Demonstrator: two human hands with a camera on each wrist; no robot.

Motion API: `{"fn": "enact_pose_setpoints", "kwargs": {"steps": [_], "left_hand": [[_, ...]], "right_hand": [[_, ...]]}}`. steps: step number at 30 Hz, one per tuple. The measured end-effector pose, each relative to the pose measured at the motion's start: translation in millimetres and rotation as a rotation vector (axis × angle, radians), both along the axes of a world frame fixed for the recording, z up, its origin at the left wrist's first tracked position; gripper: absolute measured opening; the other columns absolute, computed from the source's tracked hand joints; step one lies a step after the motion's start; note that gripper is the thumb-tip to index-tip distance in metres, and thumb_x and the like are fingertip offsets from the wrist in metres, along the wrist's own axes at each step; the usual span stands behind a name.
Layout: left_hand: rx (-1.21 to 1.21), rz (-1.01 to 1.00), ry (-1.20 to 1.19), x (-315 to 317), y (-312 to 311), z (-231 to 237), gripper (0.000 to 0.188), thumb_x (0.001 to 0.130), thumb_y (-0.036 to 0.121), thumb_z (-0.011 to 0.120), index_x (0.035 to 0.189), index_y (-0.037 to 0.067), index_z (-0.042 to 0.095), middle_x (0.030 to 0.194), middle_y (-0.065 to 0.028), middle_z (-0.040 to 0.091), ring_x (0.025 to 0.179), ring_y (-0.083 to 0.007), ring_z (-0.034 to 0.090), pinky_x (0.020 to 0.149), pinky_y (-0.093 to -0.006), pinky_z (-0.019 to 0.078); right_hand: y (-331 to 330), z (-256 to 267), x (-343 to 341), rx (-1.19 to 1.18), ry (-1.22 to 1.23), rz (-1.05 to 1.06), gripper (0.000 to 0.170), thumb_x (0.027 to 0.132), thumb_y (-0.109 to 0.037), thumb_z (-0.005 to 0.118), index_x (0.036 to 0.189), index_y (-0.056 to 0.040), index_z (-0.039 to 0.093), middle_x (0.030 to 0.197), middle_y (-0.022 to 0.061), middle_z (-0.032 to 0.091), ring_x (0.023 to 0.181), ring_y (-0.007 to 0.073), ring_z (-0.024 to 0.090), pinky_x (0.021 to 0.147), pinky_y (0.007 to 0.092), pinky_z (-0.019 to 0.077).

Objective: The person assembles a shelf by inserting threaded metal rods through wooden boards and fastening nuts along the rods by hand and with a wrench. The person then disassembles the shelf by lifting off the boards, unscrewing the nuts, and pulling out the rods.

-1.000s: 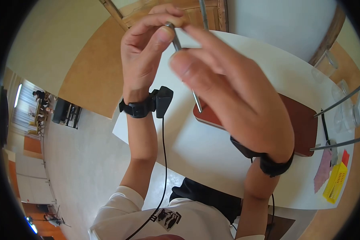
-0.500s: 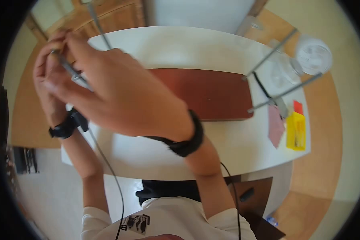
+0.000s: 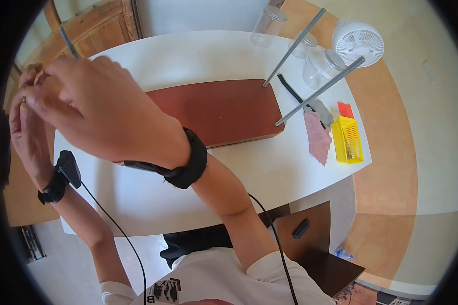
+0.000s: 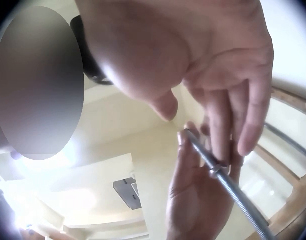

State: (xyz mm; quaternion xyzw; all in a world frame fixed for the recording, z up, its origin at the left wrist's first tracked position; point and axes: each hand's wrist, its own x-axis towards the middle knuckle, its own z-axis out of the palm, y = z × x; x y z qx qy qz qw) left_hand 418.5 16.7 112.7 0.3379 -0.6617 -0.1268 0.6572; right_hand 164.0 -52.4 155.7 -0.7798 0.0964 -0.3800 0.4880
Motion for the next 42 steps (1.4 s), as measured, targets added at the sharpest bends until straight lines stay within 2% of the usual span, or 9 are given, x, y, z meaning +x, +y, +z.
{"fn": "enact_pose_setpoints", "kwargs": {"steps": [2, 4, 9, 16, 22, 25, 36, 41, 42], "left_hand": [[-0.012, 0.114, -0.063, -3.7, 2.8, 1.9, 0.034, 0.104, 0.016, 0.058, 0.133, -0.002, 0.062, 0.148, -0.0229, 0.053, 0.143, -0.0325, 0.047, 0.121, -0.0468, 0.0331], [0.021, 0.114, -0.010, -3.8, 2.0, -1.5, 0.037, 0.104, 0.019, 0.058, 0.136, 0.000, 0.060, 0.150, -0.0220, 0.052, 0.145, -0.0343, 0.044, 0.124, -0.0493, 0.0276], [0.046, 0.132, -0.071, -1.8, 6.6, -7.1, 0.040, 0.106, 0.027, 0.055, 0.140, 0.006, 0.057, 0.157, -0.0221, 0.045, 0.149, -0.0356, 0.038, 0.127, -0.0521, 0.0202], [0.037, 0.206, -0.190, 2.6, 6.5, -2.6, 0.040, 0.108, 0.029, 0.050, 0.140, 0.006, 0.057, 0.157, -0.0196, 0.046, 0.150, -0.0331, 0.038, 0.127, -0.0531, 0.0188], [0.119, 0.256, -0.069, 1.0, 7.5, -4.2, 0.047, 0.108, 0.033, 0.050, 0.146, 0.006, 0.052, 0.155, -0.0174, 0.049, 0.148, -0.0321, 0.041, 0.126, -0.0525, 0.0231], [0.058, 0.264, -0.370, 19.9, 7.3, -5.4, 0.054, 0.106, 0.039, 0.052, 0.151, 0.008, 0.048, 0.155, -0.0176, 0.048, 0.149, -0.0316, 0.040, 0.125, -0.0518, 0.0244], [0.042, 0.128, 0.137, -16.1, 6.1, -0.8, 0.035, 0.105, 0.014, 0.055, 0.134, -0.006, 0.060, 0.146, -0.0244, 0.054, 0.139, -0.0340, 0.051, 0.120, -0.0481, 0.0357], [-0.022, 0.124, 0.021, -43.7, 6.6, 9.4, 0.026, 0.102, 0.008, 0.059, 0.124, -0.005, 0.066, 0.131, -0.0153, 0.066, 0.114, -0.0210, 0.066, 0.104, -0.0331, 0.0489], [-0.014, 0.094, 0.017, -53.7, 7.0, 13.1, 0.023, 0.101, 0.007, 0.064, 0.121, -0.004, 0.068, 0.127, -0.0116, 0.068, 0.108, -0.0176, 0.067, 0.098, -0.0303, 0.0516]], "right_hand": [[-3.7, -4.9, 4.3, 0.090, 0.006, -0.001, 0.035, 0.100, -0.030, 0.061, 0.088, 0.0034, 0.063, 0.065, 0.0195, 0.066, 0.056, 0.0308, 0.066, 0.053, 0.0406, 0.0469], [-9.4, -23.5, 28.9, 0.097, -0.568, 0.039, 0.035, 0.099, -0.029, 0.061, 0.086, 0.0034, 0.062, 0.065, 0.0188, 0.066, 0.056, 0.0301, 0.066, 0.052, 0.0403, 0.0474], [-0.2, -6.9, -3.6, -0.024, 0.030, 0.056, 0.039, 0.098, -0.031, 0.061, 0.085, 0.0056, 0.065, 0.061, 0.0179, 0.065, 0.055, 0.0332, 0.065, 0.055, 0.0414, 0.0501], [-9.6, -11.6, -1.3, 0.071, -0.331, -0.029, 0.038, 0.096, -0.027, 0.060, 0.078, 0.0055, 0.067, 0.069, 0.0181, 0.071, 0.057, 0.0277, 0.068, 0.058, 0.0386, 0.0528], [-11.1, -26.4, -11.7, -0.209, 0.006, 0.038, 0.026, 0.090, -0.019, 0.066, 0.079, 0.0035, 0.065, 0.075, 0.0190, 0.072, 0.064, 0.0337, 0.069, 0.063, 0.0388, 0.0541], [-12.0, -30.3, -9.9, -0.102, -0.101, 0.117, 0.018, 0.084, -0.013, 0.070, 0.080, 0.0038, 0.066, 0.077, 0.0183, 0.073, 0.069, 0.0343, 0.071, 0.066, 0.0396, 0.0556], [8.1, -39.6, 24.9, -0.314, -0.184, -0.208, 0.019, 0.074, -0.012, 0.080, 0.083, 0.0004, 0.068, 0.082, 0.0189, 0.067, 0.082, 0.0390, 0.066, 0.073, 0.0484, 0.0515], [4.4, -28.0, 6.8, -0.058, -0.058, 0.068, 0.040, 0.081, -0.023, 0.081, 0.107, 0.0008, 0.063, 0.095, 0.0191, 0.069, 0.085, 0.0387, 0.067, 0.075, 0.0441, 0.0525], [1.2, -32.0, 2.6, 0.053, -0.055, 0.160, 0.046, 0.084, -0.026, 0.081, 0.117, 0.0006, 0.064, 0.099, 0.0182, 0.072, 0.081, 0.0297, 0.071, 0.071, 0.0388, 0.0544]]}}
